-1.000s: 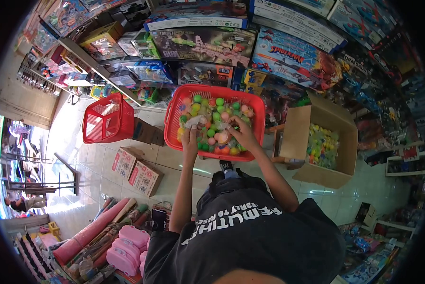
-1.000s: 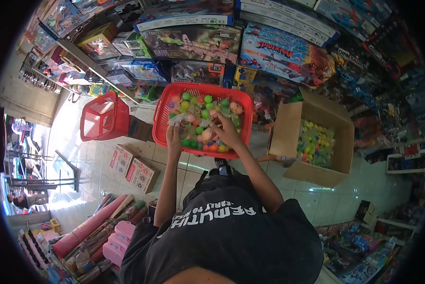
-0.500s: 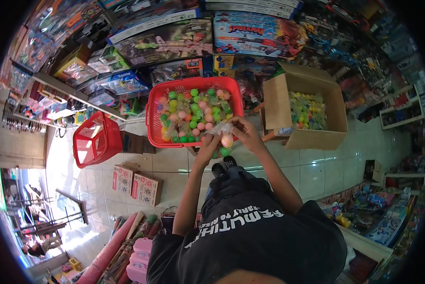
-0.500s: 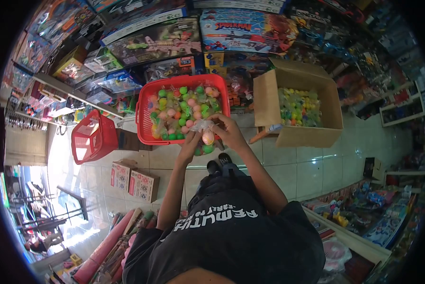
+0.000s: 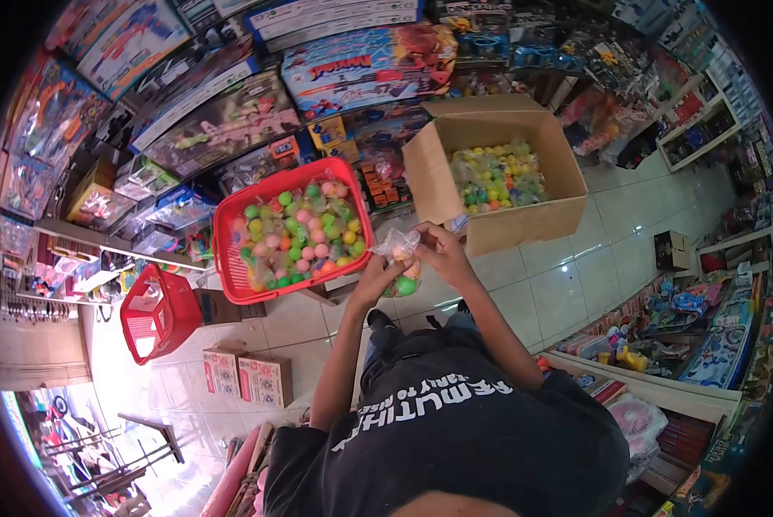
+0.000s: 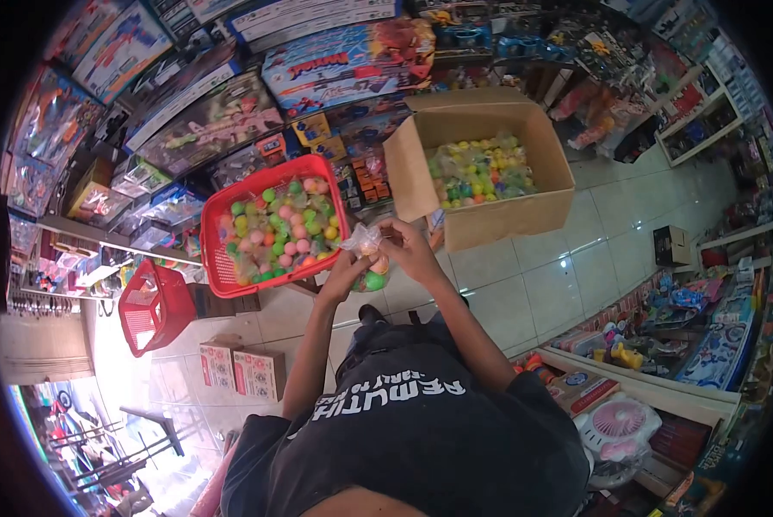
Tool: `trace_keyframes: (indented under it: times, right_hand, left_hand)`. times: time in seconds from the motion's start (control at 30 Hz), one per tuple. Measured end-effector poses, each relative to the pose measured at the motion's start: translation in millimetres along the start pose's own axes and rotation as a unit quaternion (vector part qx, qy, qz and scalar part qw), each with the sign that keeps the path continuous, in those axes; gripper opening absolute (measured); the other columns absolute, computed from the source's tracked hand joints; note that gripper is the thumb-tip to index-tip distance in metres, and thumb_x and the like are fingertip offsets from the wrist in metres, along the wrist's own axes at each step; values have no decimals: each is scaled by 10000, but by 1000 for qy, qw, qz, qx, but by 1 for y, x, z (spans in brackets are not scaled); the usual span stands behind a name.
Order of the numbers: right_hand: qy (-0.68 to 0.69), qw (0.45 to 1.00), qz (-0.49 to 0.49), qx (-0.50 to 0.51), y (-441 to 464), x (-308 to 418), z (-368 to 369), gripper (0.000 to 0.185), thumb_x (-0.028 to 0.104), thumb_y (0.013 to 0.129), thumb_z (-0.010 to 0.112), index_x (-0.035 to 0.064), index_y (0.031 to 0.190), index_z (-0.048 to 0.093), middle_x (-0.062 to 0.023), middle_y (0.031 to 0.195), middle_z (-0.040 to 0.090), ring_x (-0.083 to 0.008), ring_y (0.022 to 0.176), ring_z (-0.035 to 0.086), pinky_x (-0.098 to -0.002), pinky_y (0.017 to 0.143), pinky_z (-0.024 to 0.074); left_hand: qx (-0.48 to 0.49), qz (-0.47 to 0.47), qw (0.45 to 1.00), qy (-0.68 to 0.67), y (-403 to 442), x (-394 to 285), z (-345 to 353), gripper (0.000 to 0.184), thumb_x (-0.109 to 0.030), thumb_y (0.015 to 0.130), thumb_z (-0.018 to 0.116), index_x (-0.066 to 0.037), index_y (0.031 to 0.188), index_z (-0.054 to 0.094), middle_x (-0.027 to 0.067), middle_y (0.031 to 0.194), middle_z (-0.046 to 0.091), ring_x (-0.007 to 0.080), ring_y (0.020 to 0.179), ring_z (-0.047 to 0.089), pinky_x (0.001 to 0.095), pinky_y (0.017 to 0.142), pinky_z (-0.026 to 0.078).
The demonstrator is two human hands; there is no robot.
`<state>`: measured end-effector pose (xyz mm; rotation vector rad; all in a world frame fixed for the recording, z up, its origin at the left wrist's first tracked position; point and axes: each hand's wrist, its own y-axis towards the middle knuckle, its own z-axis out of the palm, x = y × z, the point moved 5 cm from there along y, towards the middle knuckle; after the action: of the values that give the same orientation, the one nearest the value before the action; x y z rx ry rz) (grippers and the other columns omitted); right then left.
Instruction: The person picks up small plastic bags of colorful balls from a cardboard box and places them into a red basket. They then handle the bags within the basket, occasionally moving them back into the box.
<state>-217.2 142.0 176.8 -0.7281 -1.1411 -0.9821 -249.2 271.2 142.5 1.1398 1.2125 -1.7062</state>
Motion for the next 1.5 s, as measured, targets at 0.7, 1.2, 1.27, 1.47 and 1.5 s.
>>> trace_keyframes:
  times: [0.7, 1.2, 1.27, 1.47, 1.5]
  right_hand:
    - [-251, 966, 39, 47, -79, 44, -243, 270, 178, 789, 644, 48, 973, 495, -12, 844, 542, -76, 773, 494, -230, 670, 411]
    - [-203, 979, 14, -4, -1, 59, -294, 142, 97, 771, 611, 63, 804, 478, 27, 741, 475, -49, 695, 431, -209, 603, 362]
    - [-191, 981, 22, 7, 28, 51, -299, 148, 72, 757, 614, 61, 796, 472, 25, 745, 476, -55, 706, 434, -211, 625, 366]
    - [-325, 945, -31, 23, 138, 8, -311, 162, 78, 741, 628, 46, 772, 473, -14, 707, 513, -91, 667, 474, -252, 600, 399]
    - [-359, 933, -13, 18, 157, -4, -311, 136, 77, 740, 620, 53, 771, 489, -39, 694, 529, -127, 657, 501, -261, 603, 403]
  left_hand:
    - [-70, 102, 992, 8, 106, 26, 224, 319, -291, 912, 476, 5, 993, 564, -19, 731, 532, 41, 646, 453, 212, 534, 361]
    - [-143, 89, 986, -12, 168, -16, 182, 379, -270, 948, 366, -27, 1217, 479, 13, 676, 472, 100, 693, 504, 233, 579, 407]
    - [-178, 119, 977, -17, 182, -21, 156, 392, -295, 952, 358, -34, 1218, 480, 13, 693, 477, 96, 682, 504, 217, 582, 406]
    - [-281, 134, 949, -35, 211, -24, 92, 395, -308, 948, 366, -12, 1180, 488, 22, 718, 494, 121, 717, 582, 215, 550, 446]
    - [-290, 104, 950, -58, 213, -26, 87, 384, -303, 950, 359, -18, 1167, 498, 31, 729, 503, 133, 719, 589, 227, 575, 467]
